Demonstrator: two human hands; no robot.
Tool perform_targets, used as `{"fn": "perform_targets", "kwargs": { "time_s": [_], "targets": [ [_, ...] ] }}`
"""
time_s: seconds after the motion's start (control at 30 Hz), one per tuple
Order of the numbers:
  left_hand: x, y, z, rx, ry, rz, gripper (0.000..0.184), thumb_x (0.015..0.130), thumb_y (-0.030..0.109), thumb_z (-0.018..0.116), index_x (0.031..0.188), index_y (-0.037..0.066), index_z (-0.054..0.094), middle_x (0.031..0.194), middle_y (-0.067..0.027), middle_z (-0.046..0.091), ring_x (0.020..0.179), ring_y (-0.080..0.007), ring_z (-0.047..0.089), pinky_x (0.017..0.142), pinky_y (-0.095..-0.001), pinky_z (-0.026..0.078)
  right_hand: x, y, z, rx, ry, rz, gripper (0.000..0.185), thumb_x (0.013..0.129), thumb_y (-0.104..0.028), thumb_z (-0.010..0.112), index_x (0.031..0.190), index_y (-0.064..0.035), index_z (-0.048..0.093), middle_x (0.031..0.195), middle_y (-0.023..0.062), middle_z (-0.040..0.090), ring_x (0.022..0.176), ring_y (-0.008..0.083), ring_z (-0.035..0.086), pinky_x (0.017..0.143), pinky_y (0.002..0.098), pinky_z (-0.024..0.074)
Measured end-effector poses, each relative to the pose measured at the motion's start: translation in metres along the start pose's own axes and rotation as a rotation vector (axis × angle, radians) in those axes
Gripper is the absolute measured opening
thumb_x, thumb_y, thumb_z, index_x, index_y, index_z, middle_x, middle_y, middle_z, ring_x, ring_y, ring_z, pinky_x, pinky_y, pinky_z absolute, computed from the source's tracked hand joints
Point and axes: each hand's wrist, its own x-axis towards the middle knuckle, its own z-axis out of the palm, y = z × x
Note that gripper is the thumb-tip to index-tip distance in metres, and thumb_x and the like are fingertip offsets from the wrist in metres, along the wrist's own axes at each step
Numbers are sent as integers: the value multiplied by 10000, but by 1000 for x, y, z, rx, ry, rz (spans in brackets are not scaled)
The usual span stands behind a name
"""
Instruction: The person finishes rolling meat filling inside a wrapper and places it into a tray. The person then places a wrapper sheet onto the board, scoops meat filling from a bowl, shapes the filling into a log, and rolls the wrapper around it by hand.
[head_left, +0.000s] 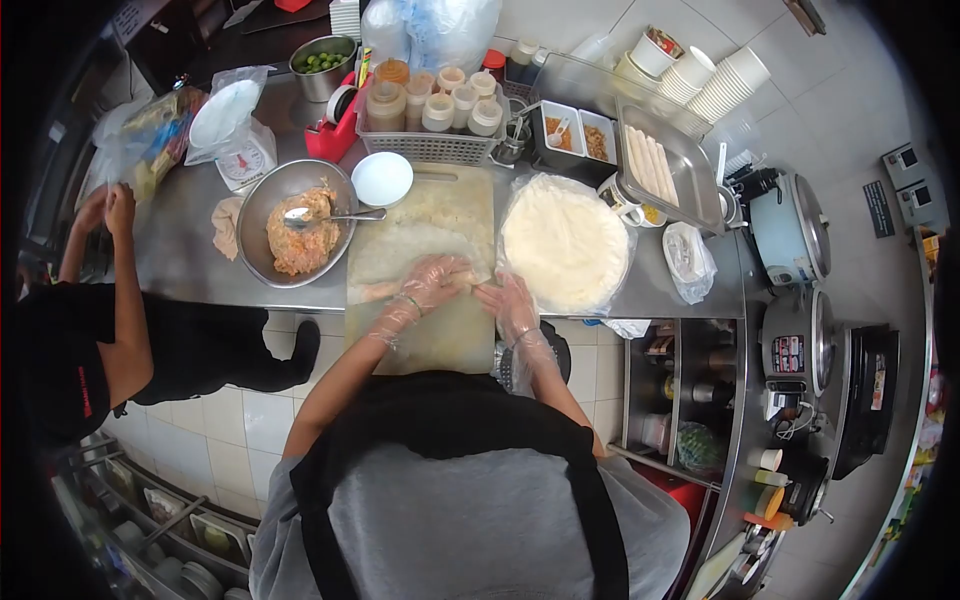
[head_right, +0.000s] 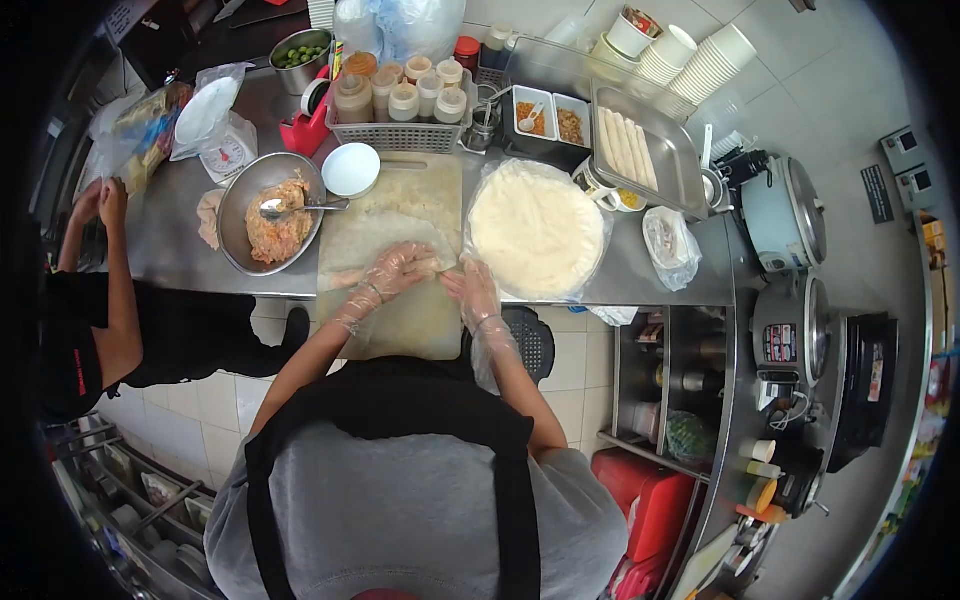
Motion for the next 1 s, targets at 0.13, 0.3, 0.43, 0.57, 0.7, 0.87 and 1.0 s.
{"fn": "perform_targets", "kwargs": {
  "time_s": [0.13,0.3,0.43,0.57,0.7,0.87,1.0],
  "targets": [
    [0,-4,3,269,-153,70,399,750,217,684,1126,113,599,1149,-119,572,1123,-290,491,1001,-407,350,3,16,2,-158,12,-192,359,953,-273,452,1225,-39,432,1119,190,557,1058,300,564,850,374,458],
    [13,21,-19,365,-327,12,553,687,331,722,1164,96,573,1171,-138,537,1126,-316,466,1005,-414,326,-25,8,10,-893,-129,-651,334,942,-183,464,1235,-29,415,1164,168,556,1072,308,557,913,351,419],
    [29,3,-26,338,-271,126,669,615,454,725,1164,107,561,1150,-157,533,1108,-322,469,971,-433,338,-11,-2,3,-905,-310,-697,331,946,-162,445,1246,-26,408,1153,160,560,1071,309,555,929,350,409],
    [31,-7,-32,206,-258,141,713,619,465,732,1205,112,533,1238,-157,495,1180,-345,416,1013,-437,300,26,-1,-5,-943,-446,-674,377,956,-232,434,1269,-24,394,1231,164,492,1084,314,543,944,353,399],
    [22,0,-39,192,-358,111,643,671,480,712,1241,241,534,1357,-139,404,1257,-338,337,1054,-470,235,57,-8,-3,-790,-446,-436,460,958,-332,416,1299,-25,375,1294,170,420,1153,297,489,982,364,362],
    [19,-17,-33,419,-370,186,510,714,573,626,1172,352,594,1435,-62,317,1311,-312,263,1065,-485,175,47,-35,9,-844,-555,-235,497,971,-369,348,1355,-54,319,1302,146,421,1217,292,417,1020,375,320],
    [19,-13,-47,542,-427,160,518,711,619,591,1160,359,608,1459,-23,277,1320,-321,244,1061,-492,158,56,-25,0,-1499,-684,-689,561,953,-356,380,1408,-63,231,1399,181,330,1299,314,323,1069,427,232]
  ]
}}
